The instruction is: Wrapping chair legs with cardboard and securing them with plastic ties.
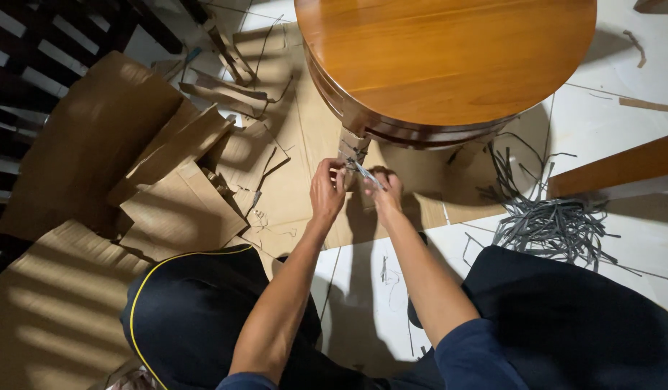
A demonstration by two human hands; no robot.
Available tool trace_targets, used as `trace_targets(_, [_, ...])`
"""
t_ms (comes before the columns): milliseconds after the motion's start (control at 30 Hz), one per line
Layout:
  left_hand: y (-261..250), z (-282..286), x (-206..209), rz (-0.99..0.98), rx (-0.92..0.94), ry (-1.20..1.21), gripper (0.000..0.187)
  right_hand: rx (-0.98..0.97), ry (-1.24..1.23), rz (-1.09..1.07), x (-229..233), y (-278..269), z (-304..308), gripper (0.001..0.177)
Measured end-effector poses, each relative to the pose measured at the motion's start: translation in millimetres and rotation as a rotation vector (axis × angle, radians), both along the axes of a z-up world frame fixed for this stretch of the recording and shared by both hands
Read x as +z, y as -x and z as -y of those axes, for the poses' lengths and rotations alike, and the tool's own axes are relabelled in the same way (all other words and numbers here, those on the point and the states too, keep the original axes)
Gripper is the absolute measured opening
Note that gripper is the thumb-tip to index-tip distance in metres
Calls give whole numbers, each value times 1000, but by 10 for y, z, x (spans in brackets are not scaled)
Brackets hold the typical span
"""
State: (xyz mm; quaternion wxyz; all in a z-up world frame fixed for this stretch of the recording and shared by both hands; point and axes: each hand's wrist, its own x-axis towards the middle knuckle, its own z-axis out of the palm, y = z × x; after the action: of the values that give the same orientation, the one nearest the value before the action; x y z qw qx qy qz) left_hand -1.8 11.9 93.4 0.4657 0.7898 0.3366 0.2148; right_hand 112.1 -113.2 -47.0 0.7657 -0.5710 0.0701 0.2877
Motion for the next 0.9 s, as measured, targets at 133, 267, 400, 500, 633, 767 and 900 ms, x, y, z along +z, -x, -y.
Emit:
trace_targets(133, [138, 55, -659, 47, 58, 167, 31, 64, 125, 26, -412, 457, 477, 30])
trace_targets(267, [462, 118, -1614, -446, -105, 139, 29, -45, 706, -179, -1347, 560, 646, 25])
trace_targets(400, [547, 21, -2114, -735, -596, 82, 24, 145, 765, -19, -1113, 431, 503, 21])
trace_targets(500, [507, -586, -830, -692, -723, -37, 43, 112, 535, 235, 154, 58, 517, 36])
trace_targets(633, [322, -2026, -166, -701, -461, -335, 33, 642, 1237, 632, 988, -816, 722, 61])
trace_targets(767, [558, -2440, 1504, -696, -190, -468, 32, 1168, 1387, 854, 2662, -653, 663, 52])
trace_targets(900, [646, -2855, 1183, -511, -32, -387, 31, 1430, 1268, 1070, 3678, -296, 662, 38])
